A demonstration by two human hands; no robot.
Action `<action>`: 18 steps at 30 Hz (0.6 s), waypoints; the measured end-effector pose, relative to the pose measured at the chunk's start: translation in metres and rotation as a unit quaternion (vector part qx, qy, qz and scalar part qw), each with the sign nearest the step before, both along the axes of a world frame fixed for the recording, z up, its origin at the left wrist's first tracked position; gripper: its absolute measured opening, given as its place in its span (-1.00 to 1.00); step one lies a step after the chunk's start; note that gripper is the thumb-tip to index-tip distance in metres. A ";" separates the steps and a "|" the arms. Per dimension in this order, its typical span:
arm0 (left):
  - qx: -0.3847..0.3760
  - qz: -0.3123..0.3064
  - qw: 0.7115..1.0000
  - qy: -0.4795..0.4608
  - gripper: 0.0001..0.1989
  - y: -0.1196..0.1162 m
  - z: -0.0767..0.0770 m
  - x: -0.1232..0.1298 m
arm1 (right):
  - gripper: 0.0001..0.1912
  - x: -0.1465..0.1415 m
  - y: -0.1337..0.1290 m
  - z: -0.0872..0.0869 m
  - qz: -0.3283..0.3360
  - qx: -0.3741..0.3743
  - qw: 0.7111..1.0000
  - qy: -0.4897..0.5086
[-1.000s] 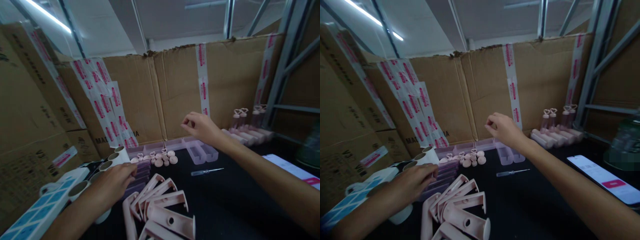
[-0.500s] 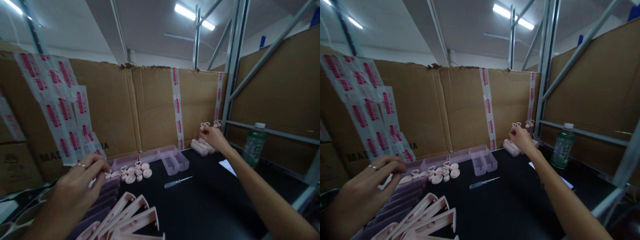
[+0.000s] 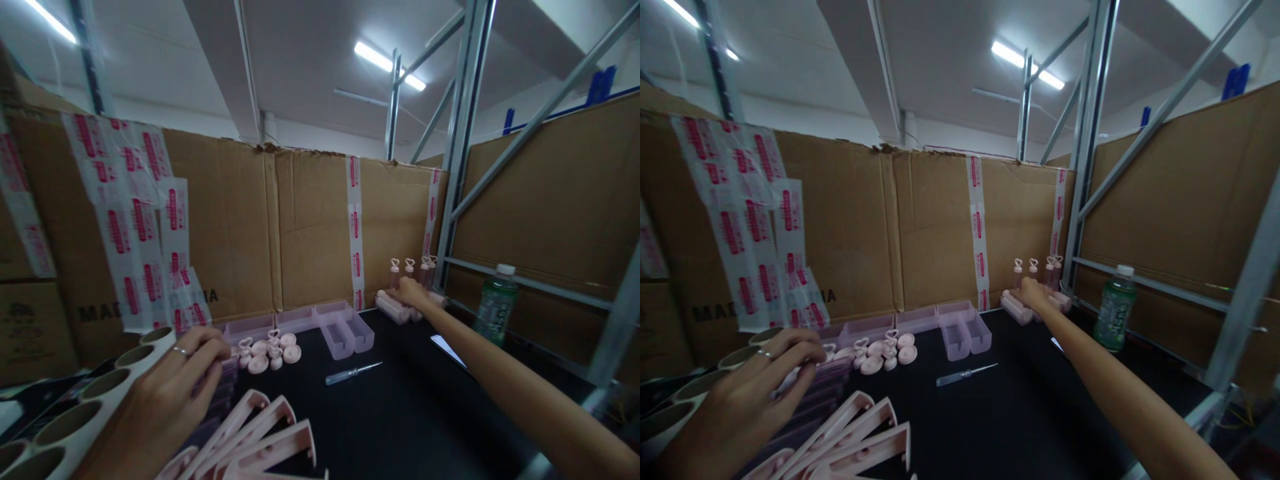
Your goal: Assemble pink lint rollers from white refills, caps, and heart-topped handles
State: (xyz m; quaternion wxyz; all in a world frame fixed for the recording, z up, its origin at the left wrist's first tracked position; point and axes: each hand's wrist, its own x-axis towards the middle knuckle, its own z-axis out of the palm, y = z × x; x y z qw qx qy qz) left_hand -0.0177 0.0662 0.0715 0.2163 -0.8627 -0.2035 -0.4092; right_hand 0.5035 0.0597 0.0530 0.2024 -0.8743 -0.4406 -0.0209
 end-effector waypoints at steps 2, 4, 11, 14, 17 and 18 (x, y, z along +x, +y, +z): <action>0.000 -0.014 1.000 0.003 -0.83 -0.003 0.000 0.002 | -0.69 -0.008 0.003 -0.002 0.000 0.010 1.000 0.009; -0.008 -0.024 1.000 -0.001 -0.82 -0.008 0.001 0.004 | -0.69 -0.016 0.003 -0.001 0.003 0.024 0.999 0.021; -0.007 -0.054 0.997 -0.058 -0.83 -0.027 0.006 0.014 | -0.73 -0.043 -0.014 0.038 0.032 0.131 0.986 0.101; -0.110 -0.065 0.985 -0.115 -0.90 -0.036 0.006 0.019 | -0.71 -0.069 -0.027 0.064 0.096 0.195 0.962 0.167; -0.327 -0.083 0.924 -0.181 -0.79 -0.045 0.006 0.027 | -0.68 -0.115 -0.042 0.080 0.195 0.251 0.917 0.242; -0.408 -0.101 0.884 -0.202 -0.71 -0.047 0.006 0.029 | -0.66 -0.135 -0.047 0.082 0.234 0.265 0.896 0.267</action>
